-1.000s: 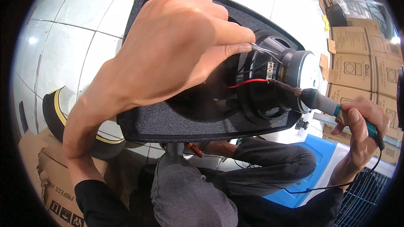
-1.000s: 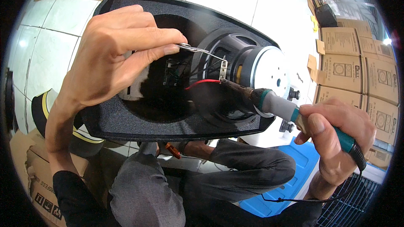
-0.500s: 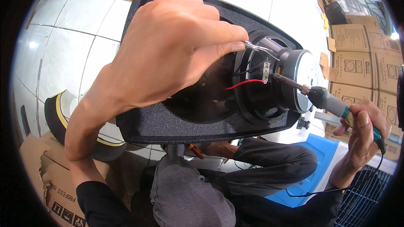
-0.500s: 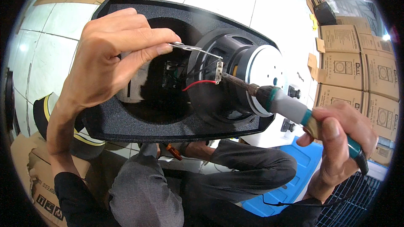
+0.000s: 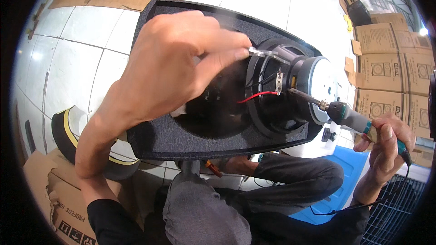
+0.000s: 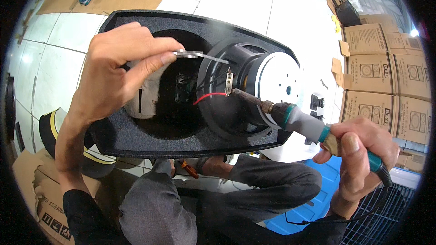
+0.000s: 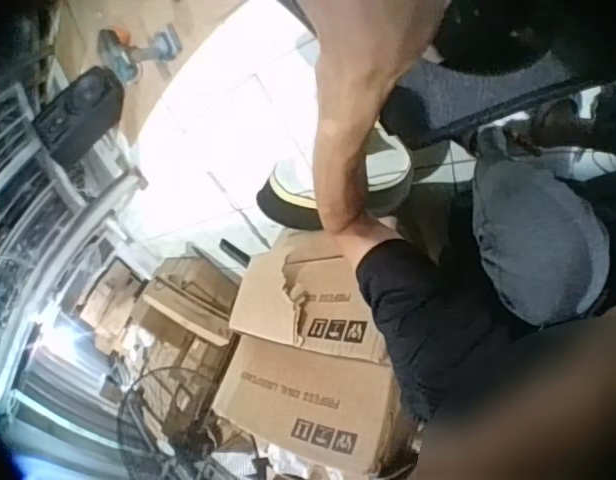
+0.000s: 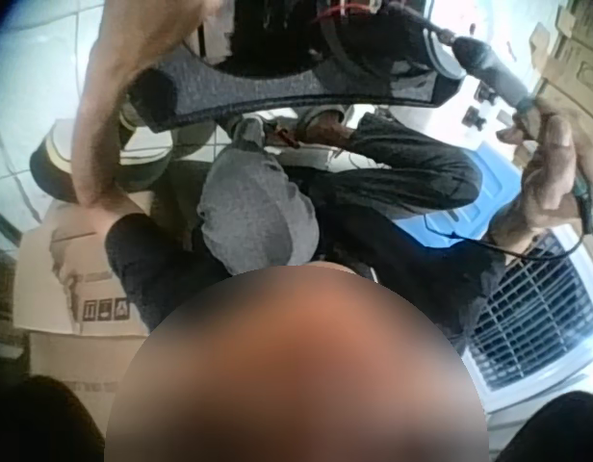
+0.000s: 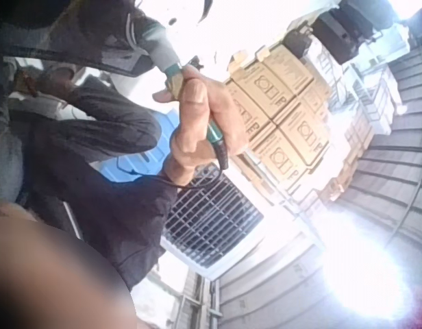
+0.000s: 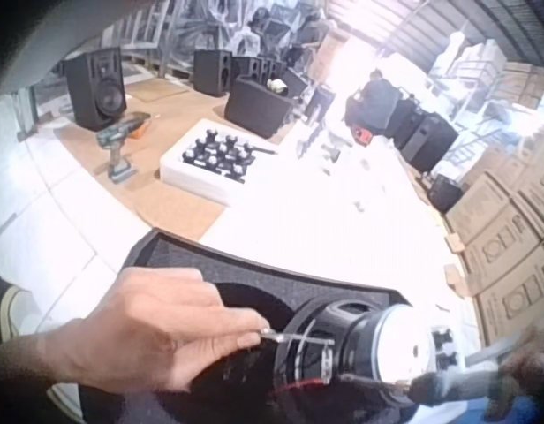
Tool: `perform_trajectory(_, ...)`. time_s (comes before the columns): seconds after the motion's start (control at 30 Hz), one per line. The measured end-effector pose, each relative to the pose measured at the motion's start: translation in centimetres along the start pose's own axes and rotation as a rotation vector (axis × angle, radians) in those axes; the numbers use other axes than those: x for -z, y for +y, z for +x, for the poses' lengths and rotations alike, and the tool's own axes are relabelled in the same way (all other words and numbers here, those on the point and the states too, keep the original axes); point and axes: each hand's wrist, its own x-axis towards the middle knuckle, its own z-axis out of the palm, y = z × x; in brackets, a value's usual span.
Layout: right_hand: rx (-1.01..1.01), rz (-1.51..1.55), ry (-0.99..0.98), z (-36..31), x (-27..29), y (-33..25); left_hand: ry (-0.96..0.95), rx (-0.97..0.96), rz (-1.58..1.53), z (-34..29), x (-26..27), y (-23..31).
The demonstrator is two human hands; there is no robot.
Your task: The person sits on the floor and assembles a speaker by soldering wires to the driver terminals, then places the driver into a foam-lined enclosure and secures it. The person uses a soldering iron and handles wires and speaker components.
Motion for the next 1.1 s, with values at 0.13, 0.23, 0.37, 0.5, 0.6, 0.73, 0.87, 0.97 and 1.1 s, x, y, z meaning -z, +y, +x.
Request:
perform_trajectory(0.13, 0.050, -0.006, -0.076, -0.1, 0.0, 0.1, -0.101, -0.033, -0.031, -0.1, -0.1, 0.3)
perform_trajectory(0.23, 0.140, 0.070, -0.168, 0.1, -0.2, 0.2, -0.158, -0.050, -0.006, -0.1, 0.0, 0.2)
perform_trajectory(0.37, 0.156, 0.008, -0.140, -0.2, -0.5, -0.1, -0.167, -0.056, -0.010, -0.1, -0.3, 0.2)
perform_trajectory(0.5, 0.172, -0.081, -0.120, -0.3, -0.6, -0.3, -0.164, -0.078, -0.022, -0.1, -0.7, 0.2)
perform_trajectory(0.6, 0.160, -0.140, -0.122, -0.4, -0.7, -0.3, -0.173, -0.089, -0.013, -0.2, -0.8, 0.1)
perform_trajectory(0.73, 0.136, -0.089, -0.114, -0.3, -0.9, -0.4, -0.170, -0.103, -0.009, -0.2, -1.0, 0.0)
perform_trajectory(0.87, 0.104, -0.066, -0.092, -0.3, -1.1, -0.6, -0.147, -0.118, -0.034, -0.2, -1.2, -0.1)
perform_trajectory(0.97, 0.059, -0.054, -0.087, -0.4, -1.1, -0.8, -0.123, -0.139, -0.052, -0.2, -1.3, -0.2)
perform_trajectory(1.1, 0.100, -0.071, -0.084, -0.3, -1.1, -0.5, -0.127, -0.136, -0.029, -0.3, -1.4, -0.2)
